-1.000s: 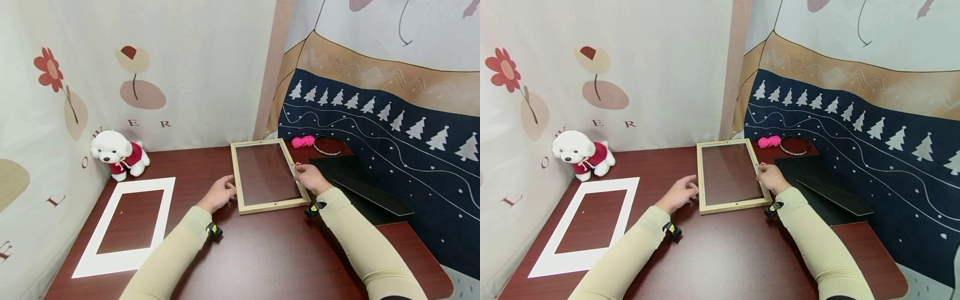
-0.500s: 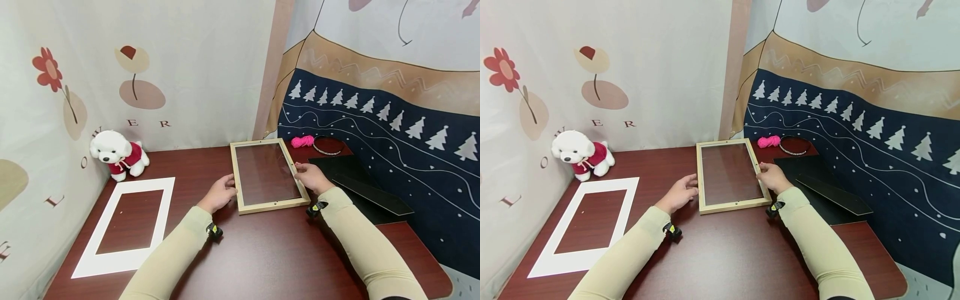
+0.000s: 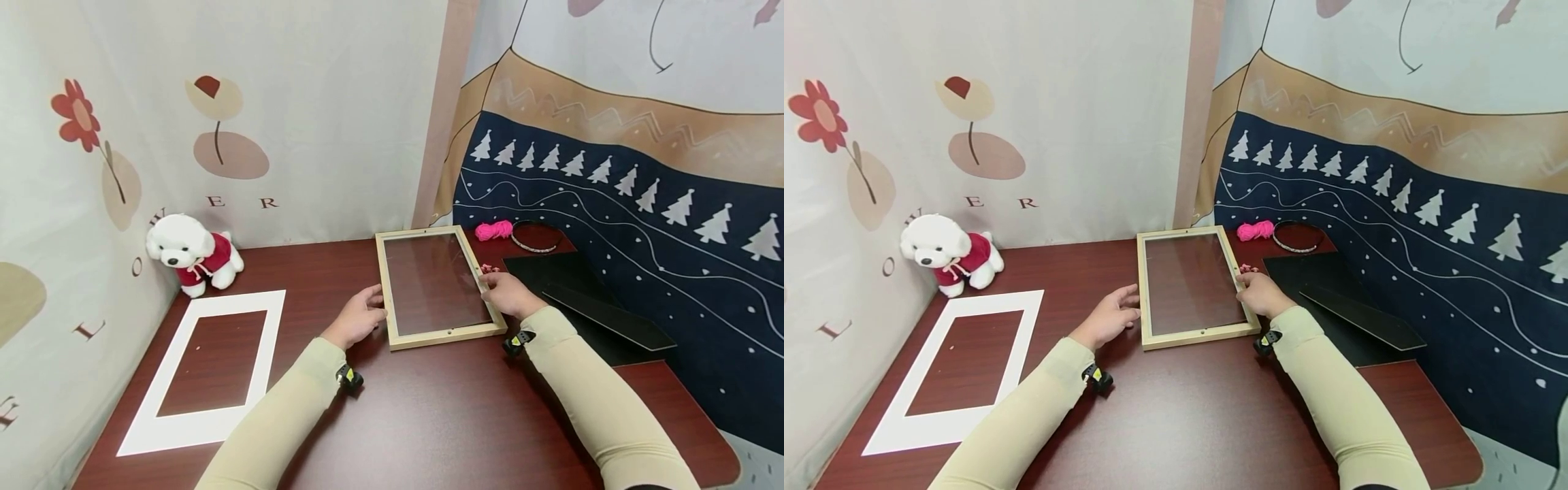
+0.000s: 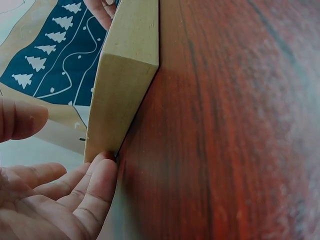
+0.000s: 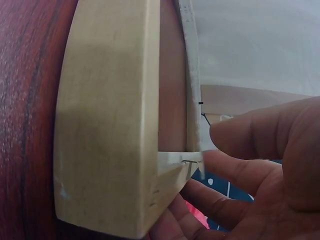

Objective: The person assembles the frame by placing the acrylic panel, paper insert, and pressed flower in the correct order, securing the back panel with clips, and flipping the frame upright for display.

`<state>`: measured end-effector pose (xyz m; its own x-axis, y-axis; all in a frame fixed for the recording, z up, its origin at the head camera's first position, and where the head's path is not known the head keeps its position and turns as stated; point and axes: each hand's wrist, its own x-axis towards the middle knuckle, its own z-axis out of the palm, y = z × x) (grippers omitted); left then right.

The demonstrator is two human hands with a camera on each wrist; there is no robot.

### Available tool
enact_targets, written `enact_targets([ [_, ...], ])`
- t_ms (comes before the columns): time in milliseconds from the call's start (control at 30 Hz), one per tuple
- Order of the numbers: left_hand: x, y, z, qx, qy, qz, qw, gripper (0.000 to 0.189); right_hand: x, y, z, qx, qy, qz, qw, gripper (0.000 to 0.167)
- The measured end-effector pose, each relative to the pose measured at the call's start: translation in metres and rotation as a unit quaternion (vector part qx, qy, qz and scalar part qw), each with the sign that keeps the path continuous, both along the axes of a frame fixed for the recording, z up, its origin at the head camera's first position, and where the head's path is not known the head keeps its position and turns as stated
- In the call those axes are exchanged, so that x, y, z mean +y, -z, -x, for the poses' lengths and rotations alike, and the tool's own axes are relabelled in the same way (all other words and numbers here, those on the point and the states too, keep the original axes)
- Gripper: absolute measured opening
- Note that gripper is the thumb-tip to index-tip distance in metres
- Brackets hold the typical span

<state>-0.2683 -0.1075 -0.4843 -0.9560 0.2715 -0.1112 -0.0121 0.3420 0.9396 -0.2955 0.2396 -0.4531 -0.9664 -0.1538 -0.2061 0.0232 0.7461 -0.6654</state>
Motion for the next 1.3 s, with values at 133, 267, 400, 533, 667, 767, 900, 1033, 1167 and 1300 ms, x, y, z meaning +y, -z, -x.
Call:
enact_targets([
  [133,0.000,0.001,0.000,0.001,0.002,0.002,1.0000,0.069,-0.001,0.001,0.000,0.007,-0.004,-0.003,1.0000,0.055],
  [267,-0.001,0.000,-0.001,0.002,0.005,0.003,1.0000,0.069,-0.001,0.000,-0.001,-0.005,-0.003,0.002,1.0000,0.050],
  [400,-0.001,-0.002,-0.002,0.002,0.008,0.001,1.0000,0.069,-0.002,-0.001,-0.001,-0.014,-0.003,0.013,0.9998,0.050],
  [533,-0.002,-0.002,-0.002,0.000,0.008,0.002,1.0000,0.069,-0.002,-0.001,-0.002,-0.012,-0.005,0.028,0.9995,0.056],
  [667,-0.005,-0.003,-0.003,0.003,0.001,0.011,0.9999,0.069,-0.003,-0.001,-0.003,-0.004,-0.012,0.034,0.9993,0.060],
  [767,-0.008,-0.003,-0.005,0.005,-0.006,0.019,0.9998,0.069,-0.003,0.000,-0.003,-0.001,-0.017,0.040,0.9991,0.060],
  [900,-0.015,-0.003,-0.007,0.008,-0.006,0.029,0.9995,0.069,-0.004,0.003,-0.004,-0.003,-0.024,0.051,0.9984,0.058],
  [1033,-0.024,-0.002,-0.011,0.023,-0.005,0.049,0.9985,0.070,-0.005,0.007,-0.003,-0.010,-0.038,0.047,0.9981,0.058],
  [1167,-0.034,-0.002,-0.015,0.032,-0.003,0.072,0.9969,0.071,-0.008,0.010,-0.005,-0.017,-0.053,0.044,0.9975,0.061],
  [1300,-0.043,-0.002,-0.017,0.037,0.016,0.105,0.9937,0.077,-0.012,0.010,-0.008,-0.016,-0.069,0.050,0.9963,0.066],
])
